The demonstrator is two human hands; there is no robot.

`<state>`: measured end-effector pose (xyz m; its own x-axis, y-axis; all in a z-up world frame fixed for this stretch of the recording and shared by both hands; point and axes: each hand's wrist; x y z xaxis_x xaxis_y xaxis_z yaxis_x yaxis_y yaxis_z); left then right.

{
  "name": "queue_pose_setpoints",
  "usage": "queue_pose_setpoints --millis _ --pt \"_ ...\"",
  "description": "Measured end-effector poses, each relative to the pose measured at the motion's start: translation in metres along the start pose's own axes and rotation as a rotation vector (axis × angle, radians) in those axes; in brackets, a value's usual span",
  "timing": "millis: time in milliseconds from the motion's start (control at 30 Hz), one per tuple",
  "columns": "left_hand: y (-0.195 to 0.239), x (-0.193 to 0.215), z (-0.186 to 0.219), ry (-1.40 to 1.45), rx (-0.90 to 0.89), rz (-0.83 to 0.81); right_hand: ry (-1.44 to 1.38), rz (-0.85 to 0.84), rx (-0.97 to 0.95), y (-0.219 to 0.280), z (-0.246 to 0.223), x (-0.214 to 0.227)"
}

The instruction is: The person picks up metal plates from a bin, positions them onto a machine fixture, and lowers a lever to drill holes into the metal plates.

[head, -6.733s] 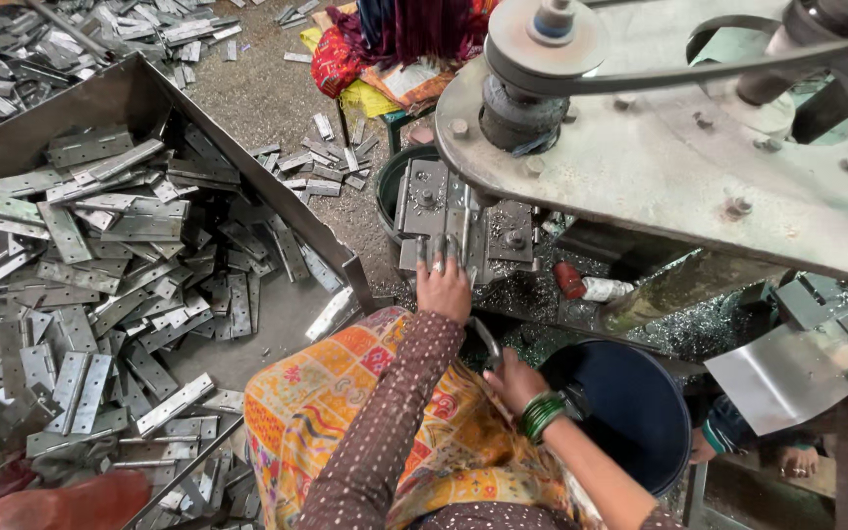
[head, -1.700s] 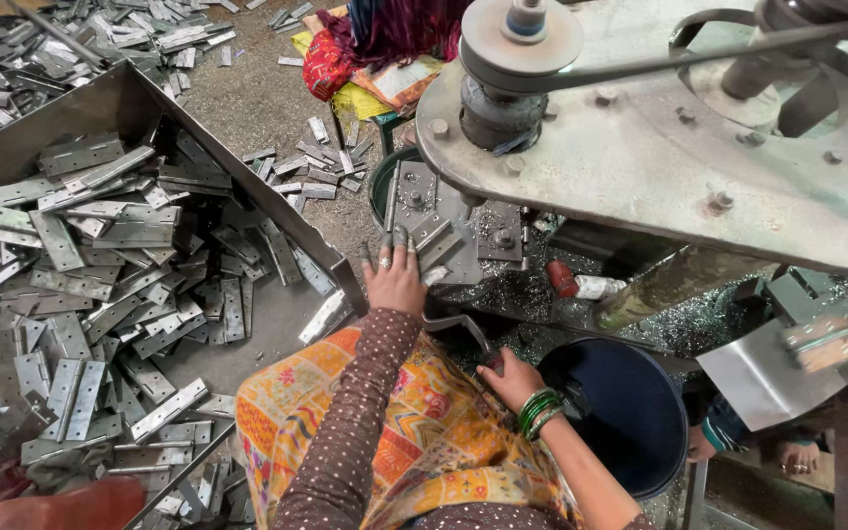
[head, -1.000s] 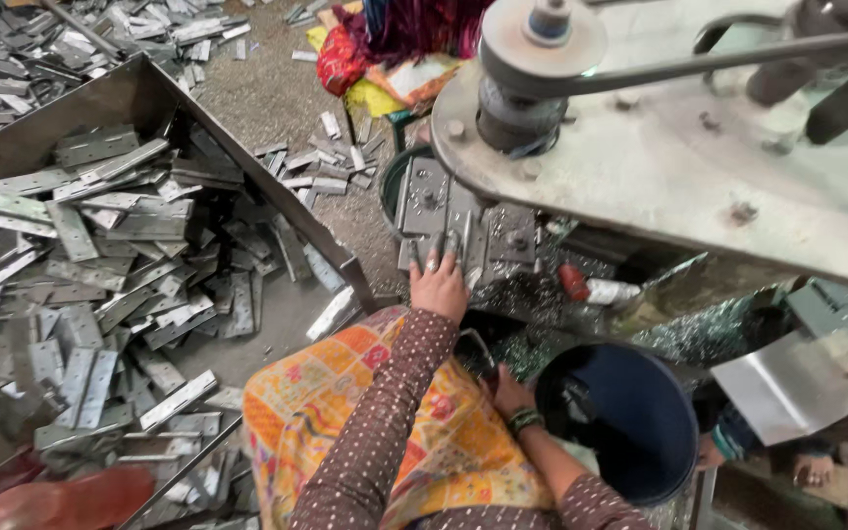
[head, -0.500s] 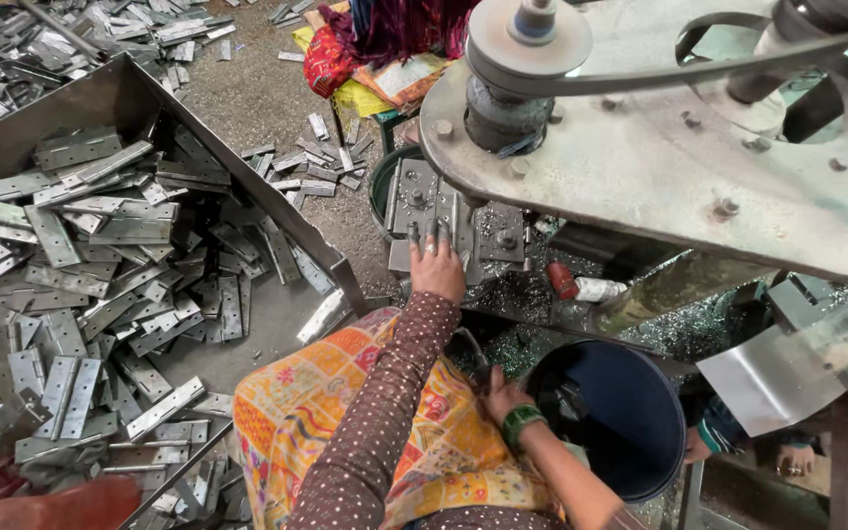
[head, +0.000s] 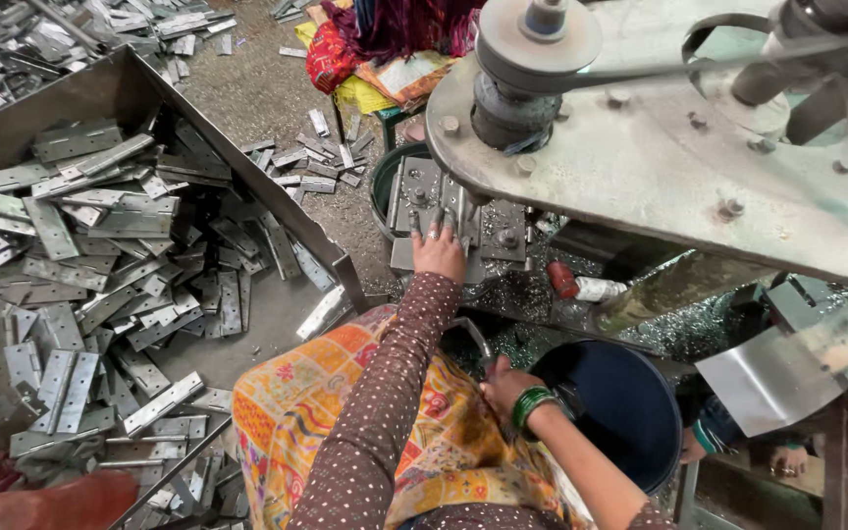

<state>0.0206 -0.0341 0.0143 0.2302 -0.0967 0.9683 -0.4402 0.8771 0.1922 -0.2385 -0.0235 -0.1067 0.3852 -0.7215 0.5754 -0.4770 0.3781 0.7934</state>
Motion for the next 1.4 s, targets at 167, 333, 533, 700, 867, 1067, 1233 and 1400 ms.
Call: queue_pose_setpoints --millis 167,333,533,700,867,1067,1233,1400 --pt "0.000 -0.011 0.002 0.061 0.024 -0.078 -0.090 0.228 0.075 -0.068 0.012 -0.059" --pt "0.030 -0.020 -0.006 0.113 -0.017 0.039 -0.684 -0.058 -0.003 -0.050 0.004 -0.049" --pt "0.005 0.013 -0.012 -0.071 -0.029 0.084 0.040 0.015 0.030 0.032 -0.012 0.014" --pt "-0.018 0.002 -0.015 -0.083 -0.027 -0.047 -0.024 -0.014 0.011 -0.011 -0.006 -0.019" --pt "-0.001 -0.011 -0.022 0.115 -0.099 0.173 -0.337 0.166 -0.008 -0.064 0.007 -0.055" --pt "0.087 -0.015 -0.089 0.169 -0.153 0.736 -0.226 0.119 0.409 -0.050 0.024 -0.037" --pt "0.156 -0.080 -0.261 0.010 0.481 0.671 0.155 0.239 -0.138 -0.003 0.039 -0.006" --pt "0.267 -0.154 -0.410 -0.071 0.968 0.228 0.250 0.184 -0.236 -0.002 0.022 0.010"
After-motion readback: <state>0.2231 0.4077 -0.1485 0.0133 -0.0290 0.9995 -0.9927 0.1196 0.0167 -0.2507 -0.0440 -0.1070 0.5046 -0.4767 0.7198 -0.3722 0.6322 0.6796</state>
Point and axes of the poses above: each hand's wrist, its own y-axis away from the middle knuckle, its own x-axis out of the back of the hand, z = x × y, and after that the axes turned 8 degrees about -z, right-handed
